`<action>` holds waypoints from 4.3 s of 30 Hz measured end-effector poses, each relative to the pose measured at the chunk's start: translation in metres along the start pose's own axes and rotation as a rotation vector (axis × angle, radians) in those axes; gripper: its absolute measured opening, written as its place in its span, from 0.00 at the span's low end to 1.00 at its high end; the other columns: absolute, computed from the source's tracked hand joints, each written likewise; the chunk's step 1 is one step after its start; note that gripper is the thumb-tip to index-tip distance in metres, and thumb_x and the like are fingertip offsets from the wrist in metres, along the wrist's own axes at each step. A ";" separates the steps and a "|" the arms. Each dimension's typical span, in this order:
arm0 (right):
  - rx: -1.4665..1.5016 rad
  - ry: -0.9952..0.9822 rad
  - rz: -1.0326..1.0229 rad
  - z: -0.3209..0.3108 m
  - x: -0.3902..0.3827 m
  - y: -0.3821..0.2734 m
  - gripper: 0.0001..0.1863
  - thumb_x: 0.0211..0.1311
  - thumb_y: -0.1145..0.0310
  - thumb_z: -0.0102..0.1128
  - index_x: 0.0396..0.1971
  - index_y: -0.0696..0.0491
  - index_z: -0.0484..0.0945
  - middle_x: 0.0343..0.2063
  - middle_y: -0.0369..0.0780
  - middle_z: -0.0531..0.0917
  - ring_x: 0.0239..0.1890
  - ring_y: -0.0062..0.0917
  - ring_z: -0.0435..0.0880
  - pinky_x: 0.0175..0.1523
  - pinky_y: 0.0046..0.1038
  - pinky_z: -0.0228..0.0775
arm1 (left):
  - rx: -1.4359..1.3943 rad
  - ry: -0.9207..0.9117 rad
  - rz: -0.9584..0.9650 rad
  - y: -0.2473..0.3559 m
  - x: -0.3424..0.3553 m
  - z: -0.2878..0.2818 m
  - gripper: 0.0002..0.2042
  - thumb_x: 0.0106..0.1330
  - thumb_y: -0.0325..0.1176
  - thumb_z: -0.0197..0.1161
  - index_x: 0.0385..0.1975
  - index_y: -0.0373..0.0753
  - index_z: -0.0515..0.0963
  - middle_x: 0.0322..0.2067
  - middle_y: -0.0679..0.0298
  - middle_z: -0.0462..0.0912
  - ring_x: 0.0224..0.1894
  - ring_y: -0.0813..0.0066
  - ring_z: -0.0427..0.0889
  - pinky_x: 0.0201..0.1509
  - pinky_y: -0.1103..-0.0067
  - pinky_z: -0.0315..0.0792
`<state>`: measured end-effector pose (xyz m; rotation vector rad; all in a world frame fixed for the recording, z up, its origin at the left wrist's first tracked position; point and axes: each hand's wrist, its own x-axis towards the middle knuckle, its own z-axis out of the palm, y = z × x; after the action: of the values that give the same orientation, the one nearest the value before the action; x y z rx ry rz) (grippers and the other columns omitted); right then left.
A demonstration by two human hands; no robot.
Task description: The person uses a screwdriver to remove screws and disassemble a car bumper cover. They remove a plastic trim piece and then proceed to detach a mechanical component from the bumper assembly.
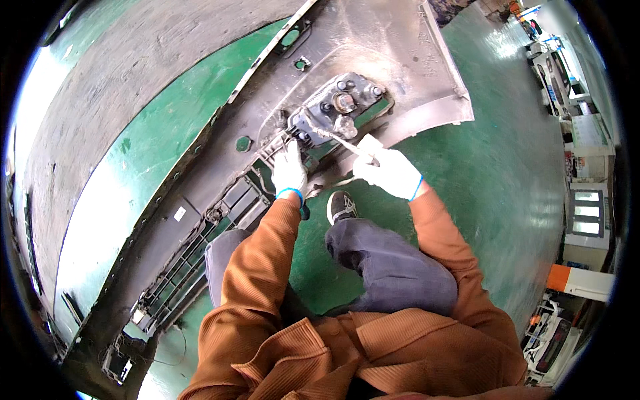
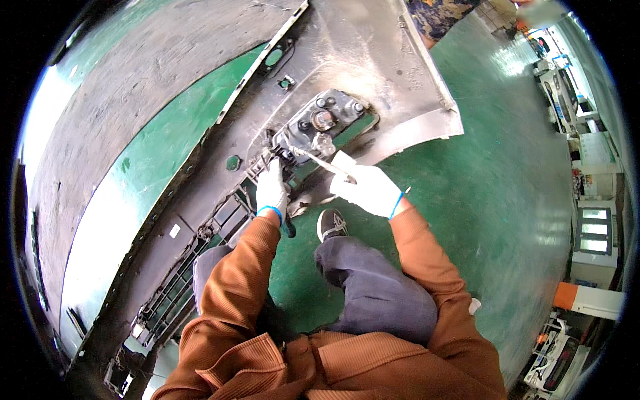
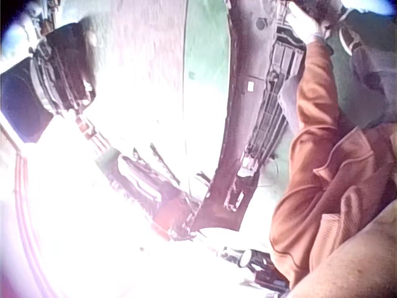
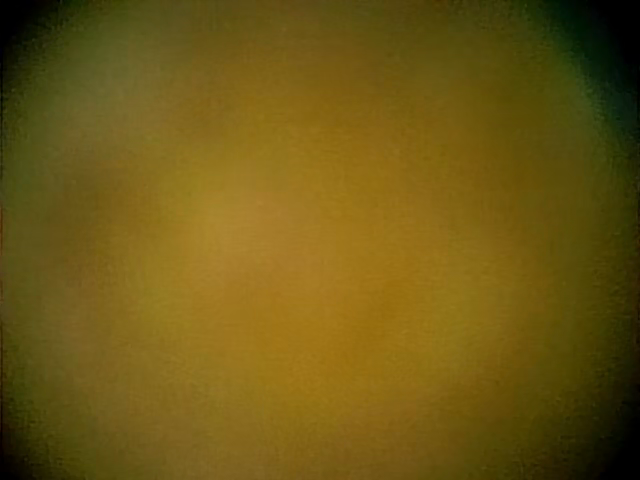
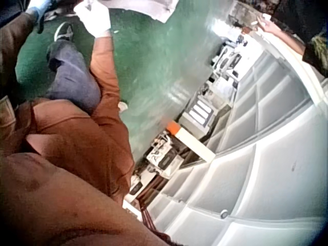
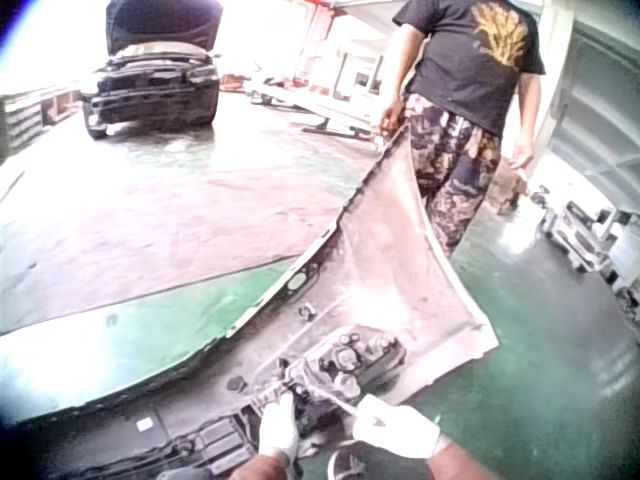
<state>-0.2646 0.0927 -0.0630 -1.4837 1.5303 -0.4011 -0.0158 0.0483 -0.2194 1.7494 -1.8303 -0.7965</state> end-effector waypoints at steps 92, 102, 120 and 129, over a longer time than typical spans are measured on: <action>-0.896 -0.422 -0.674 0.166 0.080 -0.274 0.22 0.59 0.58 0.65 0.52 0.51 0.80 0.47 0.51 0.85 0.52 0.53 0.83 0.58 0.45 0.76 | -1.401 0.710 -0.571 -0.086 -0.082 -0.268 0.11 0.73 0.43 0.65 0.42 0.42 0.82 0.26 0.68 0.76 0.23 0.78 0.70 0.27 0.77 0.64; -0.976 -0.733 -1.035 0.304 0.173 -0.305 0.27 0.52 0.62 0.63 0.55 0.50 0.85 0.52 0.49 0.87 0.55 0.47 0.85 0.61 0.41 0.77 | -1.518 0.871 -0.482 -0.099 -0.183 -0.396 0.14 0.71 0.43 0.69 0.48 0.41 0.83 0.41 0.65 0.83 0.41 0.70 0.80 0.44 0.72 0.73; -1.766 -0.873 -1.117 0.516 0.160 -0.354 0.18 0.58 0.60 0.61 0.44 0.50 0.92 0.51 0.50 0.88 0.56 0.44 0.87 0.59 0.38 0.81 | -0.165 1.148 -1.190 -0.205 -0.597 -0.529 0.20 0.73 0.48 0.63 0.26 0.37 0.82 0.25 0.60 0.81 0.27 0.66 0.77 0.34 0.68 0.70; -1.539 -0.905 -1.050 0.544 0.133 -0.403 0.20 0.56 0.64 0.59 0.46 0.52 0.89 0.49 0.52 0.89 0.56 0.48 0.87 0.63 0.40 0.79 | 0.099 0.788 -1.491 -0.290 -0.677 -0.588 0.28 0.74 0.56 0.53 0.45 0.35 0.87 0.49 0.42 0.87 0.53 0.38 0.83 0.61 0.58 0.74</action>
<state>0.4255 0.0821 -0.0812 -2.9269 -0.0529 1.0542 0.6450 0.6715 0.0313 2.7754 0.1393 -0.2839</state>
